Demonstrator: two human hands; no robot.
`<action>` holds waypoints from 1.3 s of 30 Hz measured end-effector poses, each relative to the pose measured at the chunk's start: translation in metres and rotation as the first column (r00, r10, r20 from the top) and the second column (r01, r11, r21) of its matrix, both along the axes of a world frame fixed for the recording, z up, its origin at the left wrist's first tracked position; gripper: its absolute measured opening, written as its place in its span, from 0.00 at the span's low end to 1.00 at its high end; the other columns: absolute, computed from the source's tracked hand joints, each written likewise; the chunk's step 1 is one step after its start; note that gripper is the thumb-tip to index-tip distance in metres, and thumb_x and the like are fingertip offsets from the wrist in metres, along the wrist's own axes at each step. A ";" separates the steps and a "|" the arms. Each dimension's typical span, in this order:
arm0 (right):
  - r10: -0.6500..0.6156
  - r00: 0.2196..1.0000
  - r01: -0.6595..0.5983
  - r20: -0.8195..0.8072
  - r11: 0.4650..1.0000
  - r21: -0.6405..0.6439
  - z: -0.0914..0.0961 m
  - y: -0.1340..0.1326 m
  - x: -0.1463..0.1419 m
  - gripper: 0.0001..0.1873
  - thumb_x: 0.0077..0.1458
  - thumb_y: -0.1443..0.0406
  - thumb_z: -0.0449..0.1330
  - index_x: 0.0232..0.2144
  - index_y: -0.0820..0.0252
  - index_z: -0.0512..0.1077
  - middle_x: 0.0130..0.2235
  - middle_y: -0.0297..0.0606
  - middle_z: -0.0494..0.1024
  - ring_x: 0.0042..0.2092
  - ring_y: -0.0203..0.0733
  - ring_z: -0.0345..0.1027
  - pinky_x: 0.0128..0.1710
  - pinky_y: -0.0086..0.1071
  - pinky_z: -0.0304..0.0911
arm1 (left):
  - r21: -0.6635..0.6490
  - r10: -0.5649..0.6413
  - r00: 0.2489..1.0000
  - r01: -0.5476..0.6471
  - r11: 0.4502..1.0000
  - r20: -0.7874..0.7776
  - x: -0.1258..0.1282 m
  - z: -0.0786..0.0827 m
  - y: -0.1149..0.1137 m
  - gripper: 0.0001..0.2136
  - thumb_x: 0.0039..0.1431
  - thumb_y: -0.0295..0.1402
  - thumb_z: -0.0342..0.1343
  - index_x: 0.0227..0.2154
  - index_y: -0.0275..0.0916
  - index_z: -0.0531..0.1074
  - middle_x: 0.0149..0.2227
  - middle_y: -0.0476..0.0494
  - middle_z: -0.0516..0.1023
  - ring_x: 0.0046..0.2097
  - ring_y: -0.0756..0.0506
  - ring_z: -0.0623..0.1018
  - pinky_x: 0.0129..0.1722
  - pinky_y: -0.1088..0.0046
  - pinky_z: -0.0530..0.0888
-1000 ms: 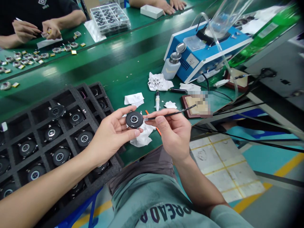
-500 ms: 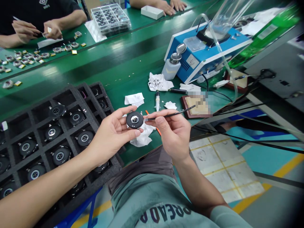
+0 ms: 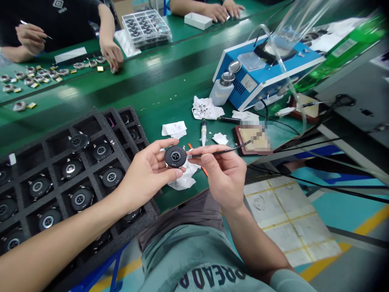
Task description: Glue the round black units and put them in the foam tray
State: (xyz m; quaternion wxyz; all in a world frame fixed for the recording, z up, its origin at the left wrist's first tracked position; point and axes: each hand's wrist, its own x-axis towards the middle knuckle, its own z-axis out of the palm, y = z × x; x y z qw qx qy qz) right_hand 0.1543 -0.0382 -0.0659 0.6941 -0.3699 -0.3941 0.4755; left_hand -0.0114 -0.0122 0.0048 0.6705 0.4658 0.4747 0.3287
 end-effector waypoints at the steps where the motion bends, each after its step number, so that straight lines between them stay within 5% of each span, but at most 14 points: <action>1: -0.001 1.000 0.001 -0.001 1.000 0.002 0.000 0.000 0.000 0.03 0.63 0.65 0.65 0.38 0.57 0.79 0.40 0.36 0.86 0.43 0.41 0.83 0.45 0.35 0.81 | 0.001 -0.002 1.000 0.002 1.000 0.002 0.000 0.000 0.000 0.30 0.49 0.24 0.71 0.55 0.38 0.70 0.44 0.43 0.84 0.39 0.45 0.85 0.46 0.67 0.80; 16: -0.004 1.000 0.004 0.010 1.000 -0.012 0.000 -0.003 -0.001 0.02 0.62 0.64 0.65 0.37 0.55 0.78 0.39 0.36 0.86 0.44 0.42 0.83 0.45 0.37 0.82 | 0.009 -0.002 1.000 0.002 1.000 -0.002 0.000 0.000 -0.001 0.29 0.48 0.25 0.71 0.54 0.38 0.70 0.43 0.43 0.84 0.42 0.42 0.85 0.51 0.60 0.80; 39: 0.010 1.000 -0.010 -0.004 0.999 -0.033 -0.003 -0.003 0.000 0.03 0.62 0.63 0.66 0.37 0.56 0.78 0.39 0.37 0.85 0.44 0.42 0.82 0.45 0.37 0.81 | -0.027 0.000 1.000 -0.001 1.000 -0.014 0.002 0.001 0.000 0.29 0.48 0.23 0.71 0.54 0.38 0.69 0.42 0.44 0.84 0.39 0.46 0.85 0.47 0.67 0.80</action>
